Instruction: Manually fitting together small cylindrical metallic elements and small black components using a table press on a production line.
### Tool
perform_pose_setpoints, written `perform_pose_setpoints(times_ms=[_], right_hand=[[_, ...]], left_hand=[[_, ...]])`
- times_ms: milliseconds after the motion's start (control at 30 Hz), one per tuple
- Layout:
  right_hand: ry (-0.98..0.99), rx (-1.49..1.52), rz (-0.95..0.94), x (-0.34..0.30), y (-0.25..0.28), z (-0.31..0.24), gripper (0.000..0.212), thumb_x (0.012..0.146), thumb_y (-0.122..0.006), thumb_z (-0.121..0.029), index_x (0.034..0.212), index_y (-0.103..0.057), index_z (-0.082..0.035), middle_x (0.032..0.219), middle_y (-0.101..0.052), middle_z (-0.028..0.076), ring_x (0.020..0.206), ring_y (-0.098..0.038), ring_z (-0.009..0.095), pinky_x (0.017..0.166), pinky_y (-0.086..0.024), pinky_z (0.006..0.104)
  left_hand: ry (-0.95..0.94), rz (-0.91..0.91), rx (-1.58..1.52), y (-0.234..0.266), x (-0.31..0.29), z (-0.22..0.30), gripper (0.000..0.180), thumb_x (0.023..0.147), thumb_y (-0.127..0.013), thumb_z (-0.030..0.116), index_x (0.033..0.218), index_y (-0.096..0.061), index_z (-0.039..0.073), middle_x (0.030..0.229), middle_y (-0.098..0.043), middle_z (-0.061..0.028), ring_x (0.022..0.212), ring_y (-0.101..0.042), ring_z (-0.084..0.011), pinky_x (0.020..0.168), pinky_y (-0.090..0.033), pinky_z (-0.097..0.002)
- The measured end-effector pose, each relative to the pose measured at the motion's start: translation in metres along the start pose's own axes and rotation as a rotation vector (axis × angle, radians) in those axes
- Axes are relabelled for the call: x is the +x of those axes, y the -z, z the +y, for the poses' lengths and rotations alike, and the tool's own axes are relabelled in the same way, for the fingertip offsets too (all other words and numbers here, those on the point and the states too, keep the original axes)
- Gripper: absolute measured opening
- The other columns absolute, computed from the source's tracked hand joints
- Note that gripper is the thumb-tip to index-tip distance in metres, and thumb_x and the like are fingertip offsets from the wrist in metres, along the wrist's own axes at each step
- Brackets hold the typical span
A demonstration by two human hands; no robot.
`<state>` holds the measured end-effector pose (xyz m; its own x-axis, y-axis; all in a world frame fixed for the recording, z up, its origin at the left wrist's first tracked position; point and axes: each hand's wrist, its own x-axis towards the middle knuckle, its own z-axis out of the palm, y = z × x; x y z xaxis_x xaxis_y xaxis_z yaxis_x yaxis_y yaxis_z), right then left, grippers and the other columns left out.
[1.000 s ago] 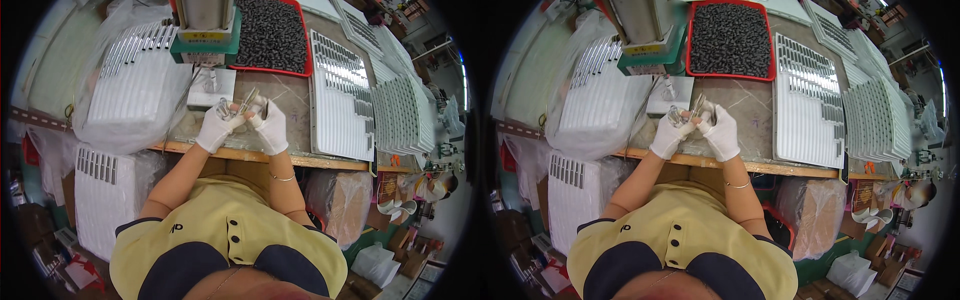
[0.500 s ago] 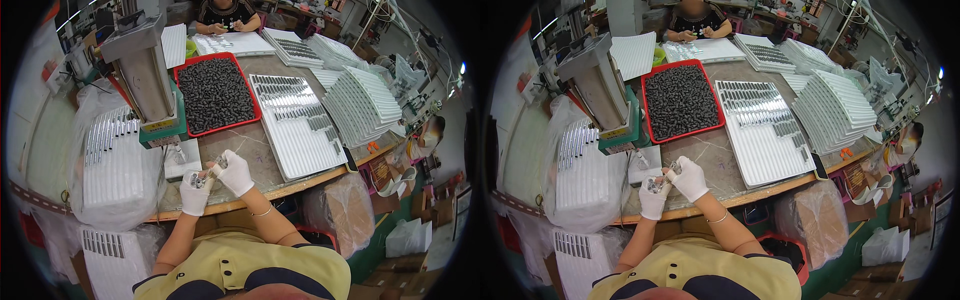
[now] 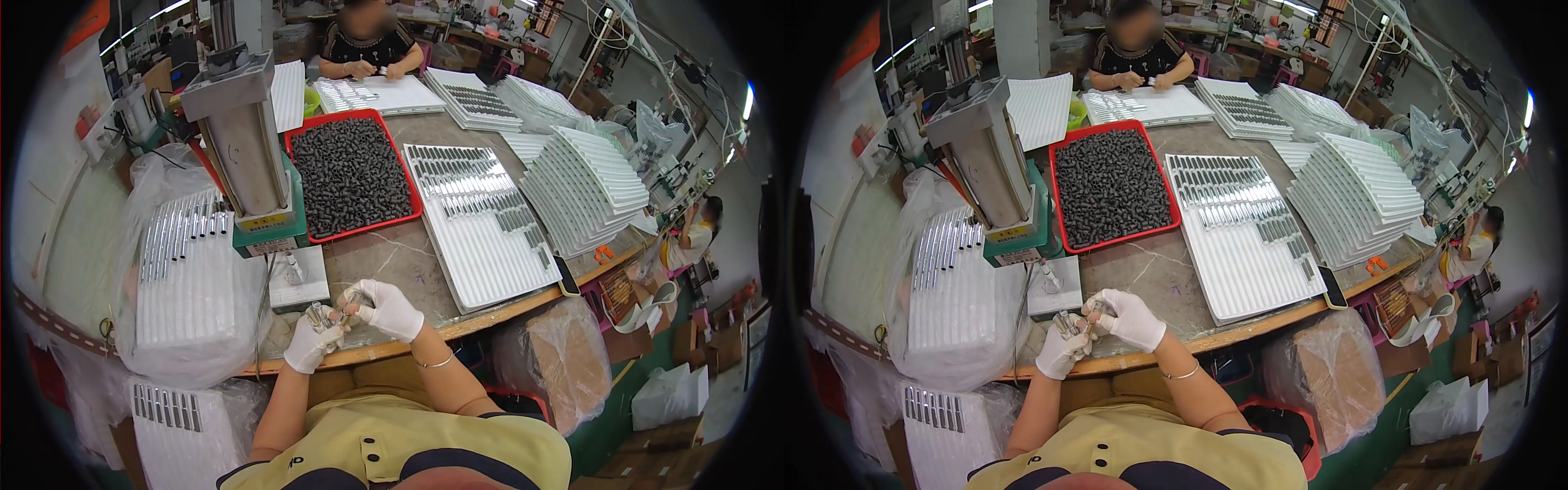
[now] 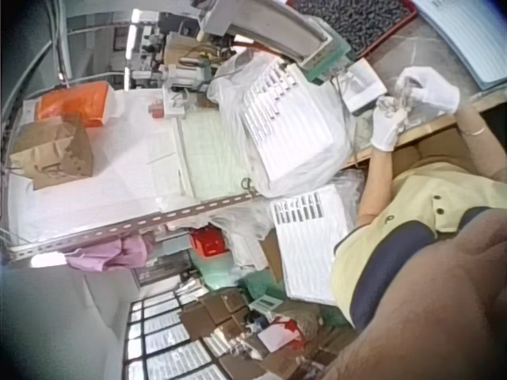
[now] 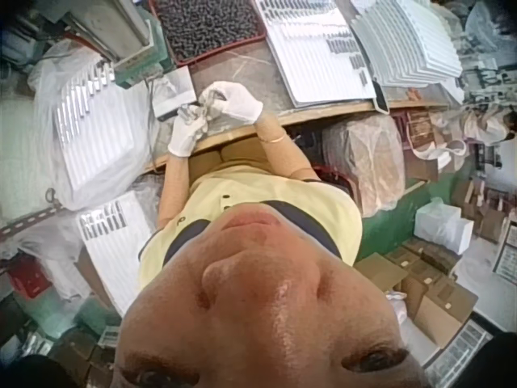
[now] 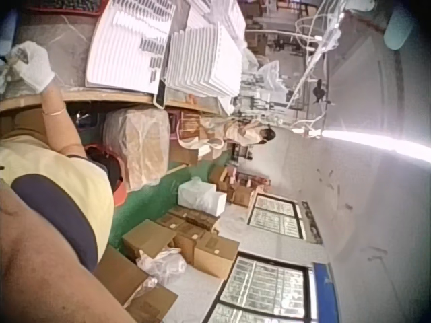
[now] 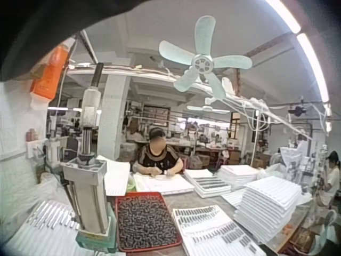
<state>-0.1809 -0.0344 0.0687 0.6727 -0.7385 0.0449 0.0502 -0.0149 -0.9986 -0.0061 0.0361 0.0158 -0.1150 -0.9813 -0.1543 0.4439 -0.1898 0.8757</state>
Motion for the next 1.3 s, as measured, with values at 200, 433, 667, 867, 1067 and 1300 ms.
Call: perform_pose_setpoints(times_ms=[200,433,667,867,1067,1300], right_hand=[[0.040,-0.292,0.220,0.013,-0.010,0.002,0.018,0.079,-0.067,-0.011,0.093,-0.060,-0.002,0.083,-0.064,0.008,0.072,-0.059,0.012,0.067,-0.048,0.0254],[0.186,-0.497,0.433,0.027,-0.024,0.000,0.017,0.077,-0.068,-0.015,0.086,-0.060,-0.002,0.074,-0.062,0.010,0.064,-0.059,0.019,0.061,-0.048,0.0283],[-0.077,-0.440,0.153,0.029,-0.027,-0.002,0.020,0.081,-0.067,-0.014,0.095,-0.060,0.000,0.079,-0.061,0.001,0.070,-0.052,0.006,0.065,-0.046,0.0231],[0.061,-0.306,0.210,0.034,-0.036,0.003,0.023,0.080,-0.068,-0.015,0.096,-0.063,0.000,0.081,-0.063,0.006,0.077,-0.056,0.008,0.070,-0.047,0.0266],[0.040,-0.002,0.250,0.051,-0.026,0.011,0.023,0.076,-0.072,-0.017,0.084,-0.061,0.002,0.074,-0.062,0.002,0.068,-0.051,0.004,0.061,-0.045,0.0219],[-0.096,0.184,0.269,0.050,-0.029,0.008,0.018,0.081,-0.065,-0.012,0.091,-0.061,0.003,0.075,-0.061,0.000,0.068,-0.051,0.005,0.064,-0.043,0.0193]], left_hand=[[-0.147,0.279,0.327,-0.010,0.005,0.007,0.024,0.068,-0.071,0.003,0.087,-0.057,0.001,0.075,-0.061,-0.0033,0.061,-0.055,-0.0066,0.055,-0.044,-0.0204],[-0.294,0.305,0.435,-0.001,0.010,0.013,0.026,0.067,-0.073,0.003,0.088,-0.059,0.001,0.078,-0.061,-0.0016,0.065,-0.054,-0.0056,0.059,-0.044,-0.0200],[-0.148,0.307,0.262,0.004,0.001,0.018,0.021,0.070,-0.074,0.007,0.085,-0.060,0.002,0.075,-0.060,0.0001,0.066,-0.052,-0.0057,0.061,-0.043,-0.0207],[-0.311,0.422,0.481,0.008,0.013,0.011,0.027,0.072,-0.077,0.020,0.083,-0.061,0.001,0.076,-0.063,-0.0036,0.067,-0.054,-0.0087,0.062,-0.045,-0.0237],[-0.348,0.319,0.301,0.012,0.028,0.011,0.022,0.076,-0.072,0.014,0.090,-0.058,0.003,0.078,-0.064,-0.0032,0.062,-0.054,-0.0060,0.054,-0.043,-0.0204],[-0.078,0.281,-0.018,0.013,0.011,0.011,0.023,0.079,-0.067,0.019,0.093,-0.052,0.009,0.078,-0.062,-0.0061,0.053,-0.051,-0.0055,0.041,-0.033,-0.0154]])
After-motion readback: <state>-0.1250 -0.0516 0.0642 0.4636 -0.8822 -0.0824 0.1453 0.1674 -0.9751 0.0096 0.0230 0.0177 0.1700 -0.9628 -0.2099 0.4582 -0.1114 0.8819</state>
